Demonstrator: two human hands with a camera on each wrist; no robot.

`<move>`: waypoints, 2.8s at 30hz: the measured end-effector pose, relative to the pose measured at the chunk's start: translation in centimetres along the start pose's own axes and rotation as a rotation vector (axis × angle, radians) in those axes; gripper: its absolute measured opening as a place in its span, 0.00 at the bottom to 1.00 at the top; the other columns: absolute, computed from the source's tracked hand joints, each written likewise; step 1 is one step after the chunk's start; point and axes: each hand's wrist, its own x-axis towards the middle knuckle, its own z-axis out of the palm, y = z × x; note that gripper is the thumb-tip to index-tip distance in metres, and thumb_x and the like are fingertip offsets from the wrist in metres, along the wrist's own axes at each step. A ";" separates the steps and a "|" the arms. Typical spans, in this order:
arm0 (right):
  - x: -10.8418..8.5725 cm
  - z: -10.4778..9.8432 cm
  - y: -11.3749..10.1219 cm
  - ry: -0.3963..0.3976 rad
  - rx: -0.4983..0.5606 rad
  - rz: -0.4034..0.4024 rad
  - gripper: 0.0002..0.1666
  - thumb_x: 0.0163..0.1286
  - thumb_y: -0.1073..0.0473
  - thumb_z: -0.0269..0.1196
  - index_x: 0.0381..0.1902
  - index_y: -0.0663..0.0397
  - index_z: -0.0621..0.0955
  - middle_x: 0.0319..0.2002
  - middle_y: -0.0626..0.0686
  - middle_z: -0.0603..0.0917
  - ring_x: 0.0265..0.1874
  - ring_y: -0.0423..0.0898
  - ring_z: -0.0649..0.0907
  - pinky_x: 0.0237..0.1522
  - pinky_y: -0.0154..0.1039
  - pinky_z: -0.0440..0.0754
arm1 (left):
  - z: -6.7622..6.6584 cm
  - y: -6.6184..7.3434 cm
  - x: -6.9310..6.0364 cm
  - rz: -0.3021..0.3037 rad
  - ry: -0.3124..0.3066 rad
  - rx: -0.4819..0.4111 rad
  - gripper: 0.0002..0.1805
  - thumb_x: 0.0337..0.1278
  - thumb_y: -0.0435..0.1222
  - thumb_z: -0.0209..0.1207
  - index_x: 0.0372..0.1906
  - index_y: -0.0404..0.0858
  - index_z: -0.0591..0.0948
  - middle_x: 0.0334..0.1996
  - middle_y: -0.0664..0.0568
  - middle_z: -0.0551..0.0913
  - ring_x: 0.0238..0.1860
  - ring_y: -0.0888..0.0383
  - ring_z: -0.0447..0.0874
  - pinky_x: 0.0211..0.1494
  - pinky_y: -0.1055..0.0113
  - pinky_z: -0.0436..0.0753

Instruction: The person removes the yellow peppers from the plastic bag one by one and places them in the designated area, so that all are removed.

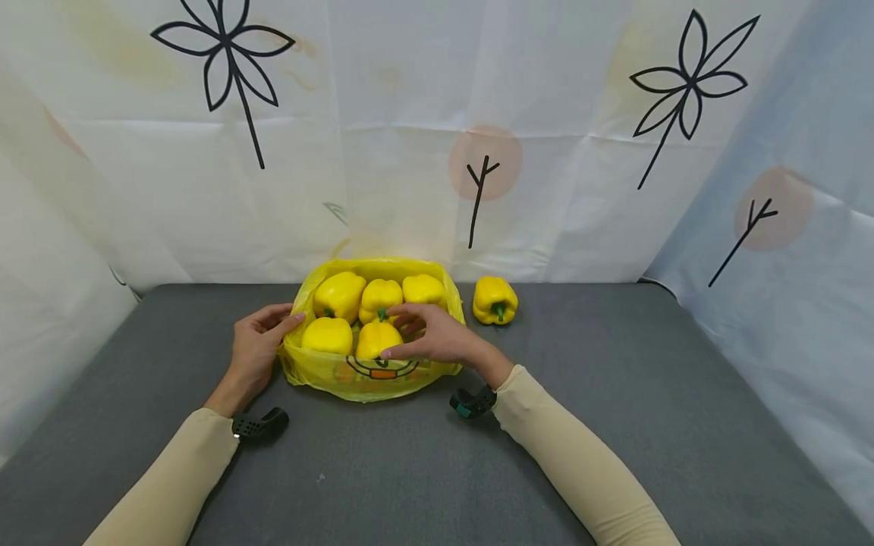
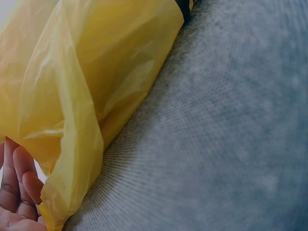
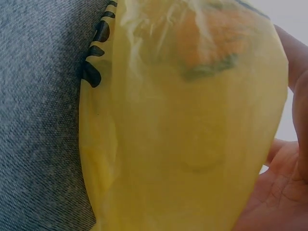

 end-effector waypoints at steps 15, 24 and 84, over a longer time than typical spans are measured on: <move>0.1 0.3 0.0 -0.087 -0.003 -0.008 0.40 0.70 0.52 0.69 0.75 0.55 0.68 0.67 0.55 0.74 0.62 0.52 0.78 0.61 0.43 0.78 | 0.1 0.2 0.0 -0.011 -0.004 0.027 0.18 0.63 0.36 0.69 0.53 0.28 0.85 0.35 0.56 0.86 0.34 0.63 0.83 0.36 0.75 0.83; 0.1 0.5 0.1 -0.090 0.012 -0.034 0.40 0.70 0.55 0.69 0.74 0.56 0.68 0.67 0.55 0.74 0.61 0.53 0.78 0.59 0.41 0.79 | 0.1 0.1 0.0 -0.009 0.001 0.023 0.18 0.63 0.36 0.69 0.52 0.28 0.85 0.36 0.55 0.87 0.34 0.63 0.83 0.36 0.75 0.83; -2.6 -3.8 -2.7 0.130 0.186 -0.098 0.43 0.61 0.60 0.75 0.73 0.53 0.71 0.66 0.51 0.75 0.62 0.54 0.77 0.57 0.46 0.81 | 0.1 0.0 -0.1 0.004 -0.012 0.060 0.16 0.65 0.35 0.68 0.52 0.28 0.84 0.33 0.58 0.85 0.33 0.63 0.82 0.36 0.75 0.83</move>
